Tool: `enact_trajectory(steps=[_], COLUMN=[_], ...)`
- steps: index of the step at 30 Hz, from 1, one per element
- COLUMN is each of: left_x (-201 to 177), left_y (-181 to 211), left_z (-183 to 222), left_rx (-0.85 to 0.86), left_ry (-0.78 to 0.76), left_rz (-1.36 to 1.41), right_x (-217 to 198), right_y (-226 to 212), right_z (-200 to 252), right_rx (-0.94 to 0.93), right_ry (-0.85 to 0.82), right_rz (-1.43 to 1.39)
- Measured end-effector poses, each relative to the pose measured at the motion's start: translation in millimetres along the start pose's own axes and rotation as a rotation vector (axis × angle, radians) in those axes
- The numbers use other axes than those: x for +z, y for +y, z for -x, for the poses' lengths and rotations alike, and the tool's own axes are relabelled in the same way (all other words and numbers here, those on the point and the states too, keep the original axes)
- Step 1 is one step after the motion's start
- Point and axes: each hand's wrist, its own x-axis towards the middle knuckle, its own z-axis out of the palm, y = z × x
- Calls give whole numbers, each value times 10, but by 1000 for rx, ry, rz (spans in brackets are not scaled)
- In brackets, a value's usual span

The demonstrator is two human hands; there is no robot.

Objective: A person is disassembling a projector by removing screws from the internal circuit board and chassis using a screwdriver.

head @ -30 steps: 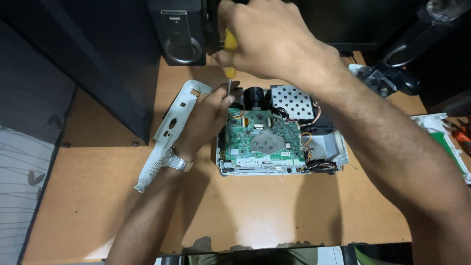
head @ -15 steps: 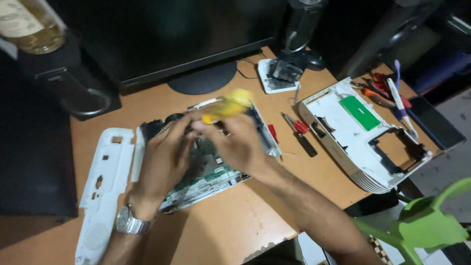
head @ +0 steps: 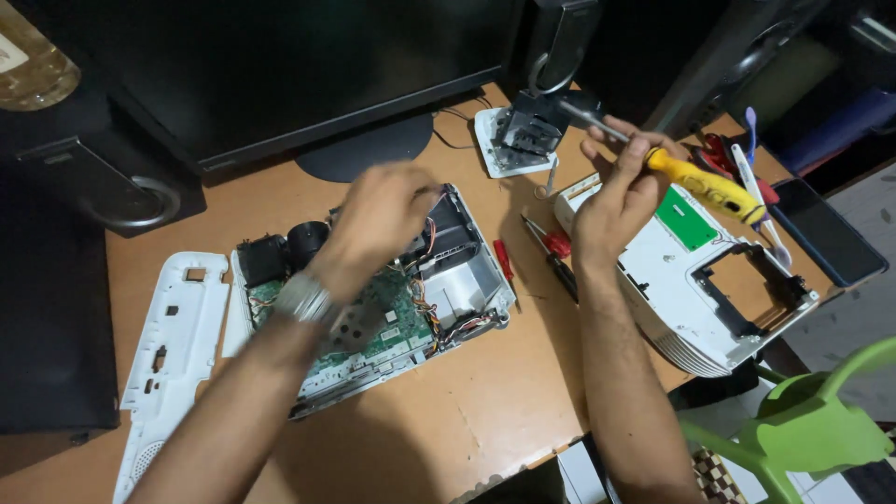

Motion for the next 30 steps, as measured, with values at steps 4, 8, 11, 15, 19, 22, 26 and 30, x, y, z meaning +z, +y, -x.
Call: enact_trajectory(steps=[4,8,11,15,19,22,26,30], left_x=[737,1343,1481,1424,1586,1579,1548,1479], left_y=[-408,-747,-744,-669,-784,-775,-749,-713], left_z=[-864,-1583,-1762,-1793,-1807,-1804,-1825,-1835], left_rx=[39,37,28,-19,-43,-28,-33,-13], left_ry=[-37,-87,-123,-217,-249,-274,-282,-256], left_rz=[-41,-162,-206,-313,-268,-296,-289,-257], right_x=[-74,-100,-109,-123,-106,-99,-121,-147], right_y=[74,14,-19,17,2,-14,26,83], right_z=[69,133,138,122,123,120,109,104], right_rx=[-13,18,48,68,72,86,81,88], right_ry=[-52,-85,-96,-102,-115,-134,-138,-121], right_rz=[-5,60,86,114,132,153,144,113])
